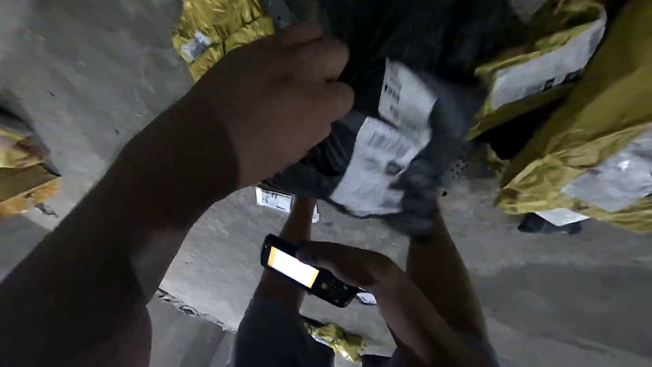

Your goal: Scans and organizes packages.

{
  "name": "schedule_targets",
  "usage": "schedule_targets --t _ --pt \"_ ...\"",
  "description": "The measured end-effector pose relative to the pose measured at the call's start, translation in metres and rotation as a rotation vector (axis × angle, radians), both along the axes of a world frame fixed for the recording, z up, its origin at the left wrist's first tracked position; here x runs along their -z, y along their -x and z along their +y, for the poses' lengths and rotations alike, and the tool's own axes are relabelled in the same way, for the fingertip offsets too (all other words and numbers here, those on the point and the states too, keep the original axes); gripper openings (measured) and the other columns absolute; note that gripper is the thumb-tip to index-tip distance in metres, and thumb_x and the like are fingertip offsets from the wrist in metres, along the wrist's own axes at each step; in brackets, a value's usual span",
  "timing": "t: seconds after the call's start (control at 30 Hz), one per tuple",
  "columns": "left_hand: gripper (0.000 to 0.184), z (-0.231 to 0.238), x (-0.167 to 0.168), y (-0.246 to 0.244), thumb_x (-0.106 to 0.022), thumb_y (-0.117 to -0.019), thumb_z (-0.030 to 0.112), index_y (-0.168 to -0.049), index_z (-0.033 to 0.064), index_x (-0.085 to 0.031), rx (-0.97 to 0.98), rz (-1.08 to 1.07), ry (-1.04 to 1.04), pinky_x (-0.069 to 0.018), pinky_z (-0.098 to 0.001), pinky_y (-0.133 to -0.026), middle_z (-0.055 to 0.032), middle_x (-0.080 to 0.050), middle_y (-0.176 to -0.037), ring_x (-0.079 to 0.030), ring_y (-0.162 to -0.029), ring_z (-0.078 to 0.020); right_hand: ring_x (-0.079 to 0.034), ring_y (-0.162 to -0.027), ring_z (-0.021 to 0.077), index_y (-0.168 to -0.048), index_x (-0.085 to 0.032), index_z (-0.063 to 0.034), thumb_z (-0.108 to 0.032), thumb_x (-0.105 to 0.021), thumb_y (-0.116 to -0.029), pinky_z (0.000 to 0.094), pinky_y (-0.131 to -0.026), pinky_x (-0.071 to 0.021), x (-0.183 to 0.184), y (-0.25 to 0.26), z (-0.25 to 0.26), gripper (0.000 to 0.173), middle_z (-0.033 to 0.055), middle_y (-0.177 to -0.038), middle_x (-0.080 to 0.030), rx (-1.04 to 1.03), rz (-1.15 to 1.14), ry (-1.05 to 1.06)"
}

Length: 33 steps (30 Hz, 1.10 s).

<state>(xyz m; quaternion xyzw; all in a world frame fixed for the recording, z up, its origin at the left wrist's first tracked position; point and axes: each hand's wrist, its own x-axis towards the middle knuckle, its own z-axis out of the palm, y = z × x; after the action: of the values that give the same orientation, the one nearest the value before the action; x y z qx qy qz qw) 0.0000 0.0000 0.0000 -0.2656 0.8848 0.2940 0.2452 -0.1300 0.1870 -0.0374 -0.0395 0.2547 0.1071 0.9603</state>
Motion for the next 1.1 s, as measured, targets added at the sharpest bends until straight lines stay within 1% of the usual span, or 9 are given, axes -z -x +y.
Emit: schedule_targets --t 0.13,0.2,0.3,0.43,0.53,0.6,0.7,0.87,1.1 --pt "0.019 -0.005 0.031 0.01 -0.048 -0.1029 0.003 -0.103 0.002 -0.067 0.065 0.0 0.062 -0.0491 -0.055 -0.092 -0.0206 -0.061 -0.118 -0.059 -0.112 -0.0408 -0.068 -0.094 0.0102 -0.141 -0.051 -0.013 -0.042 -0.046 -0.1039 0.0308 -0.083 -0.0595 0.03 -0.003 0.044 0.048 0.0021 -0.11 -0.068 0.309 -0.086 -0.078" --pt "0.018 0.015 0.046 0.02 -0.052 -0.0995 -0.002 -0.103 0.0033 -0.069 0.031 -0.052 0.064 -0.0476 -0.0475 -0.095 -0.0159 -0.064 -0.113 -0.061 -0.105 -0.0311 -0.068 -0.097 0.0135 -0.142 -0.049 -0.0124 -0.04 -0.042 -0.105 0.034 -0.085 -0.0593 0.033 0.002 0.041 0.047 0.0038 -0.112 -0.068 0.378 -0.031 -0.099" --pt "0.019 0.005 0.1 0.012 -0.051 -0.1031 0.005 -0.107 0.0022 -0.07 -0.01 0.088 0.076 -0.0397 -0.0572 -0.106 -0.0195 -0.062 -0.124 -0.055 -0.121 -0.0394 -0.07 -0.099 0.0211 -0.143 -0.047 -0.01 -0.036 -0.034 -0.1075 0.0394 -0.086 -0.0612 0.043 0.008 0.037 0.046 0.0106 -0.116 -0.068 0.473 0.106 -0.095" --pt "0.031 0.003 0.13 -0.023 -0.05 -0.1063 0.026 -0.127 0.0144 -0.07 -0.61 0.119 0.177 -0.0344 -0.059 -0.114 -0.0153 -0.062 -0.137 -0.052 -0.133 -0.0363 -0.071 -0.101 0.0254 -0.146 -0.05 -0.0148 -0.043 -0.039 -0.1062 0.0426 -0.087 -0.0615 0.054 0.018 0.032 0.05 0.0135 -0.119 -0.07 0.607 0.391 -0.014" --pt "0.036 0.05 0.123 -0.049 -0.059 -0.1018 0.025 -0.134 0.0087 -0.063 -1.181 0.307 0.153 -0.048 -0.0362 -0.109 -0.0144 -0.057 -0.139 -0.055 -0.13 -0.0219 -0.071 -0.102 0.0263 -0.144 -0.049 -0.0171 -0.052 -0.058 -0.0956 0.0444 -0.086 -0.0619 0.064 0.029 0.029 0.06 0.0135 -0.117 -0.07 0.776 0.39 -0.046" --pt "0.04 0.108 0.106 -0.049 -0.058 -0.0999 0.017 -0.137 0.0007 -0.056 -1.525 0.464 -0.009 -0.0534 -0.0329 -0.097 -0.0131 -0.059 -0.134 -0.059 -0.118 -0.0176 -0.071 -0.101 0.0277 -0.144 -0.046 -0.018 -0.045 -0.057 -0.0935 0.0454 -0.083 -0.0617 0.065 0.032 0.026 0.058 0.0149 -0.117 -0.069 0.824 0.376 -0.036" --pt "0.044 0.18 0.078 -0.026 -0.048 -0.1009 0.017 -0.144 0.008 -0.051 -1.87 0.578 -0.417 -0.0549 -0.0381 -0.097 -0.0063 -0.058 -0.138 -0.059 -0.121 -0.0177 -0.07 -0.104 0.0267 -0.144 -0.045 -0.018 -0.034 -0.052 -0.0937 0.0442 -0.084 -0.0611 0.065 0.036 0.018 0.054 0.0147 -0.12 -0.068 0.829 0.353 0.097" --pt "0.063 0.209 0.081 -0.013 -0.05 -0.0961 0.02 -0.158 0.0129 -0.037 -1.814 0.772 -0.848 -0.0534 -0.0399 -0.103 -0.0056 -0.056 -0.144 -0.058 -0.126 -0.0157 -0.072 -0.09 0.0149 -0.132 -0.059 -0.017 -0.03 -0.053 -0.0996 0.036 -0.078 -0.0629 0.061 0.033 0.008 0.036 0.0055 -0.106 -0.072 0.716 0.558 0.251" --pt "0.067 0.198 0.082 -0.017 -0.06 -0.0927 0.019 -0.155 0.0104 -0.039 -1.781 0.748 -0.87 -0.0576 -0.0339 -0.095 -0.0052 -0.062 -0.134 -0.063 -0.116 -0.0134 -0.071 -0.092 0.0116 -0.127 -0.061 -0.0158 -0.033 -0.05 -0.0993 0.0343 -0.078 -0.0625 0.059 0.028 -0.004 0.034 0.0032 -0.105 -0.072 0.717 0.594 0.266"
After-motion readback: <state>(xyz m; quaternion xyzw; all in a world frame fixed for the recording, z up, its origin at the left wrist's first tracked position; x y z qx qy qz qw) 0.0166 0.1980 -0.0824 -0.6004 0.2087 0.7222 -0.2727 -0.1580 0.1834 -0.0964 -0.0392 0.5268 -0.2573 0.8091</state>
